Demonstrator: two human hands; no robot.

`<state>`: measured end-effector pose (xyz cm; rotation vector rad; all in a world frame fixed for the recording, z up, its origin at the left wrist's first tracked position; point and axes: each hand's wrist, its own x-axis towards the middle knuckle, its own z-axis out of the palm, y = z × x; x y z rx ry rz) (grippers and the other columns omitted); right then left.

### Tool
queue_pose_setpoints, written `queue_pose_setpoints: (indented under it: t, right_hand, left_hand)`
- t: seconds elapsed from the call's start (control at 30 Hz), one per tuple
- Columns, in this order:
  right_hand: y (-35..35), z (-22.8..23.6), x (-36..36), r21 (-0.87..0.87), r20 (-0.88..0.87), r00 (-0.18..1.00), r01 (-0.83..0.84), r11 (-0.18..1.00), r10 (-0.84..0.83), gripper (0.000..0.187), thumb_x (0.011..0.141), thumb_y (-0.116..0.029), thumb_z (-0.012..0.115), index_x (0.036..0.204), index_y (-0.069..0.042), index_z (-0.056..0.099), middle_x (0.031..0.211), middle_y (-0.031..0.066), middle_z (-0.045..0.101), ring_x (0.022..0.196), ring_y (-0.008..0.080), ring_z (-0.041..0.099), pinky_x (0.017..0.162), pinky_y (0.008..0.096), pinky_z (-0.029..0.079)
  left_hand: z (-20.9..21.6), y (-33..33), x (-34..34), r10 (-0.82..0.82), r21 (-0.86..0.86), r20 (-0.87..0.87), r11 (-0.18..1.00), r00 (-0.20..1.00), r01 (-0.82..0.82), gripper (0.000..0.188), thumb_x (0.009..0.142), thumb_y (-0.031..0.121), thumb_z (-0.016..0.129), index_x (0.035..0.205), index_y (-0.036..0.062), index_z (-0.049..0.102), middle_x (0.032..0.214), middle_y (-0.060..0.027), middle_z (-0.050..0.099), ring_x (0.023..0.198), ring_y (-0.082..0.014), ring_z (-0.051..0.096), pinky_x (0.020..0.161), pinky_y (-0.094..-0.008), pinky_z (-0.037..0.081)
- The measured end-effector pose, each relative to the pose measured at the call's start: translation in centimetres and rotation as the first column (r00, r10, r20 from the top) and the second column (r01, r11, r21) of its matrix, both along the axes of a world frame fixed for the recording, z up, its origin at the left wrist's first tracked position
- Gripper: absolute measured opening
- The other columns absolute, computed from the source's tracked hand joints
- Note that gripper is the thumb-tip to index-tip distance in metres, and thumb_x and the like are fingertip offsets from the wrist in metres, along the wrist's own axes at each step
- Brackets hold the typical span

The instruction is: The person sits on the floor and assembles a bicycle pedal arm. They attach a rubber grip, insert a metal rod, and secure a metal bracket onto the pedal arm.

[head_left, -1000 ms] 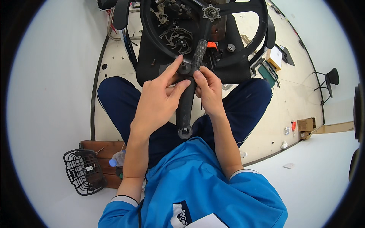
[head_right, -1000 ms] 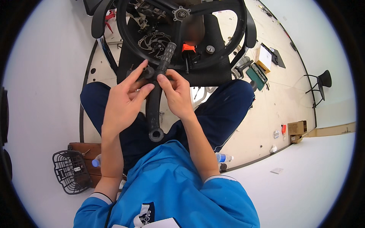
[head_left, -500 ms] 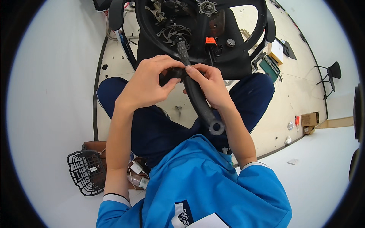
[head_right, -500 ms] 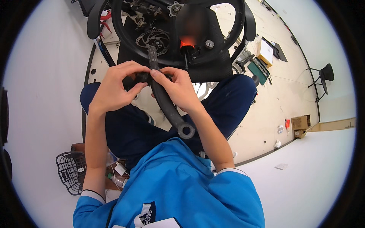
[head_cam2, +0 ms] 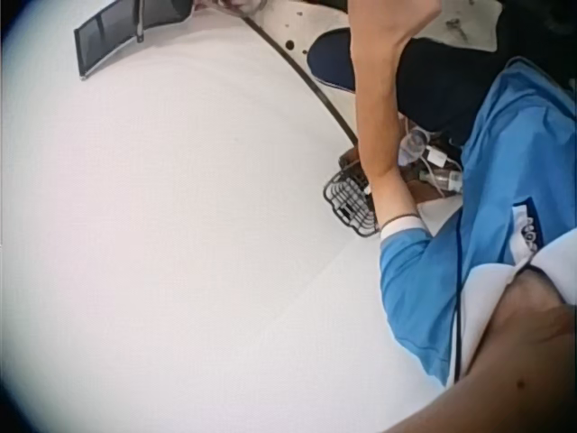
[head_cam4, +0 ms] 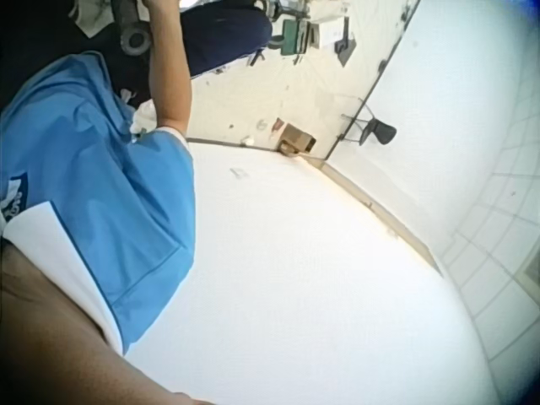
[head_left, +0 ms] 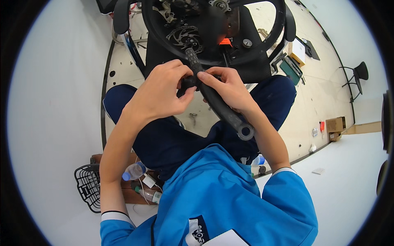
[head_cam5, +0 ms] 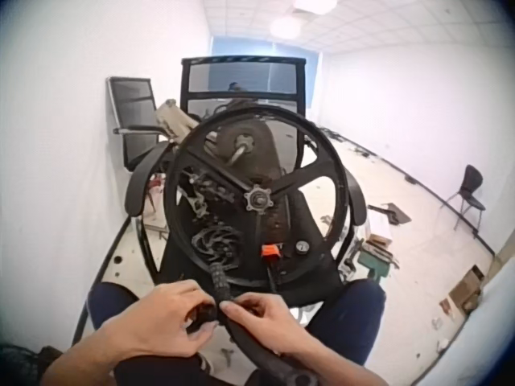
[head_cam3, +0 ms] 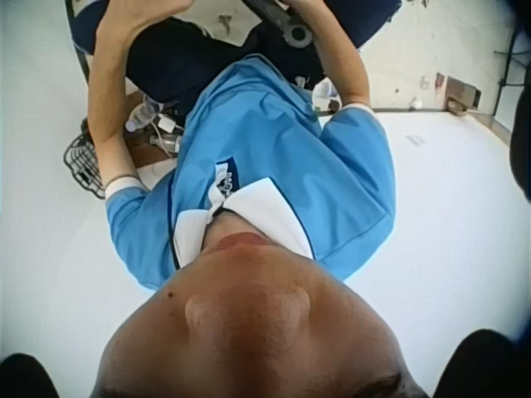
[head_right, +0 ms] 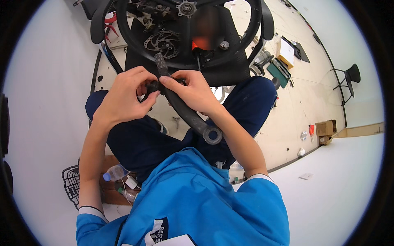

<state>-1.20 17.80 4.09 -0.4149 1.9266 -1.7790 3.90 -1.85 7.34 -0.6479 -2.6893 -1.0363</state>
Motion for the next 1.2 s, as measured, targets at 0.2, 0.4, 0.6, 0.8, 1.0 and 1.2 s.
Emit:
queue_pose_setpoints:
  t: [0.2,0.4,0.6,0.8,1.0,1.2]
  right_hand:
    - [0.8,-1.2,-0.4,0.035,-0.068,0.997,-0.033,0.999,0.035,0.043,0.091,-0.036,0.065,0.095,0.007,0.069,0.068,0.0065,0.065,0.057,0.0097,0.062,0.051,0.0217,0.047]
    - [1.3,-1.2,-0.6,0.101,-0.159,0.983,-0.072,0.992,0.087,0.043,0.092,-0.037,0.064,0.093,0.006,0.07,0.065,0.0025,0.061,0.055,0.0061,0.053,0.05,0.0222,0.041]
    - [1.9,-1.9,0.1,0.061,0.125,0.981,-0.155,0.986,0.146,0.042,0.093,-0.035,0.065,0.096,0.006,0.069,0.068,0.0023,0.061,0.056,0.0049,0.053,0.048,0.0207,0.04]
    - [1.6,-2.5,1.4,-0.204,0.279,0.954,-0.054,0.977,0.111,0.039,0.097,-0.032,0.06,0.113,0.003,0.061,0.078,0.0073,0.067,0.063,0.0117,0.067,0.051,0.0201,0.05]
    - [0.6,-3.0,1.9,-0.19,0.211,0.972,-0.068,0.979,0.109,0.037,0.097,-0.033,0.058,0.114,0.0,0.058,0.076,0.0072,0.068,0.061,0.0132,0.066,0.046,0.0201,0.044]
    - [1.9,-1.5,1.1,0.224,-0.781,0.595,-0.017,0.974,0.19,0.043,0.08,-0.017,0.073,0.116,-0.001,0.058,0.086,0.0099,0.063,0.063,0.022,0.06,0.054,0.0311,0.046]
  left_hand:
    - [-0.7,0.5,0.0,-0.007,0.032,0.038,0.999,0.999,0.006,0.02,0.075,0.006,0.074,0.09,-0.0032,0.064,0.078,-0.0076,0.058,0.059,-0.0157,0.055,0.054,-0.0261,0.044]
    - [-1.6,0.0,-0.1,-0.1,0.124,0.044,0.988,0.994,0.094,0.023,0.074,0.001,0.075,0.095,-0.0027,0.066,0.082,-0.0075,0.059,0.06,-0.015,0.055,0.054,-0.0263,0.044]
    - [-2.3,-0.2,0.3,-0.146,0.077,0.109,0.987,0.983,0.138,0.022,0.074,0.001,0.076,0.094,-0.0018,0.068,0.083,-0.007,0.059,0.061,-0.0132,0.055,0.055,-0.0254,0.045]
    - [-3.5,-0.1,0.9,-0.076,0.392,0.261,0.919,0.962,-0.034,0.03,0.084,0.009,0.07,0.112,0.001,0.06,0.081,-0.0042,0.059,0.064,-0.0111,0.057,0.059,-0.0231,0.047]
    - [-5.8,1.8,2.7,-0.388,0.808,0.559,0.452,0.733,-0.377,0.033,0.104,0.038,0.035,0.117,0.0082,0.046,0.073,-0.0061,0.053,0.046,-0.0097,0.047,0.04,-0.0218,0.037]
    - [-6.7,1.7,2.3,-0.229,0.656,0.691,0.596,0.686,-0.462,0.026,0.102,0.03,0.039,0.094,0.0086,0.05,0.065,-0.0031,0.048,0.04,-0.0052,0.032,0.034,-0.021,0.024]
